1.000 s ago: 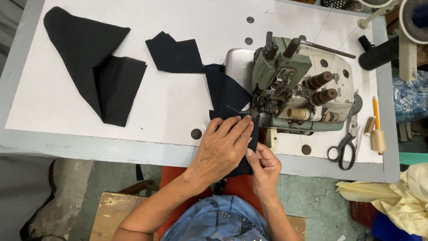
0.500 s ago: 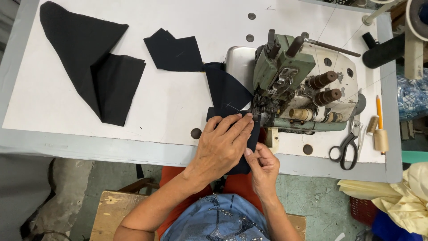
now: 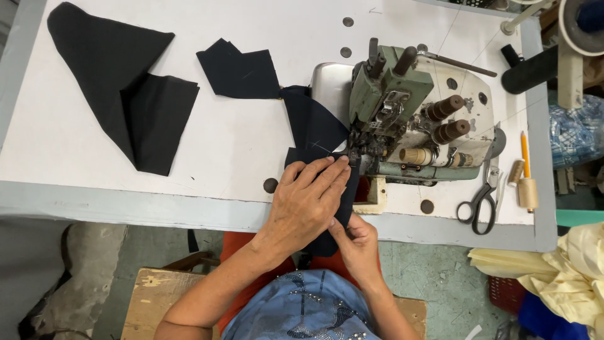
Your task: Using an industrial overlock machine to finish the edges of small fabric components.
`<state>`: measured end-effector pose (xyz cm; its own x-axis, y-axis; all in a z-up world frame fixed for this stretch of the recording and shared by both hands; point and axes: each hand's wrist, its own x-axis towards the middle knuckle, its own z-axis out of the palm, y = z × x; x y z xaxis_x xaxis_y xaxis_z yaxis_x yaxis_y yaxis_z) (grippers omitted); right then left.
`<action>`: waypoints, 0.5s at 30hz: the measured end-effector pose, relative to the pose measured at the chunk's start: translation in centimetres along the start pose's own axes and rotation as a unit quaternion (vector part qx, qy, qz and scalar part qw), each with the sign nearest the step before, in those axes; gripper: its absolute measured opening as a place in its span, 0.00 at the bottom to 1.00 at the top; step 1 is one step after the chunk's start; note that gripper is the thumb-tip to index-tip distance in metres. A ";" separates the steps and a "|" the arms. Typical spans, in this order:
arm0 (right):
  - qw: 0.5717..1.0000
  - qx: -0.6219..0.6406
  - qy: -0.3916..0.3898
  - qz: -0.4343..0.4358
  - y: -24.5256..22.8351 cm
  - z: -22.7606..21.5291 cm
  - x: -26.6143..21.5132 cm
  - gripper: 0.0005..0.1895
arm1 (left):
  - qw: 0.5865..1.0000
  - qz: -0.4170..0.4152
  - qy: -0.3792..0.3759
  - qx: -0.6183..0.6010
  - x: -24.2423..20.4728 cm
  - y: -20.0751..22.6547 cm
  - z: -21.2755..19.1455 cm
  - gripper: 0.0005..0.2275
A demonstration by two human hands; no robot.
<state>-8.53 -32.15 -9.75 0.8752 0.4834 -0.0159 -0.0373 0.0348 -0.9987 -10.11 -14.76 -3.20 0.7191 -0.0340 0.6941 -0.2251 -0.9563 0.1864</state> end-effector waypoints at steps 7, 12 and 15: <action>0.998 -0.053 -0.025 -0.029 2.2 -0.9 -1.4 0.11 | 0.999 0.038 0.016 -0.033 -0.1 1.2 -0.4 0.09; 0.997 -0.073 -0.023 -0.015 2.0 -0.8 -2.1 0.17 | 0.999 0.032 0.005 -0.012 -0.7 1.3 0.2 0.10; 0.998 -0.065 -0.027 -0.009 1.5 -0.5 -2.5 0.17 | 0.999 0.033 0.008 -0.006 -0.8 1.3 0.1 0.10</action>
<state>-10.54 -33.75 -11.21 0.8482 0.5297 0.0004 0.0430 -0.0681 -0.9968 -10.90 -15.98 -3.55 0.6911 -0.0928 0.7168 -0.2807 -0.9484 0.1478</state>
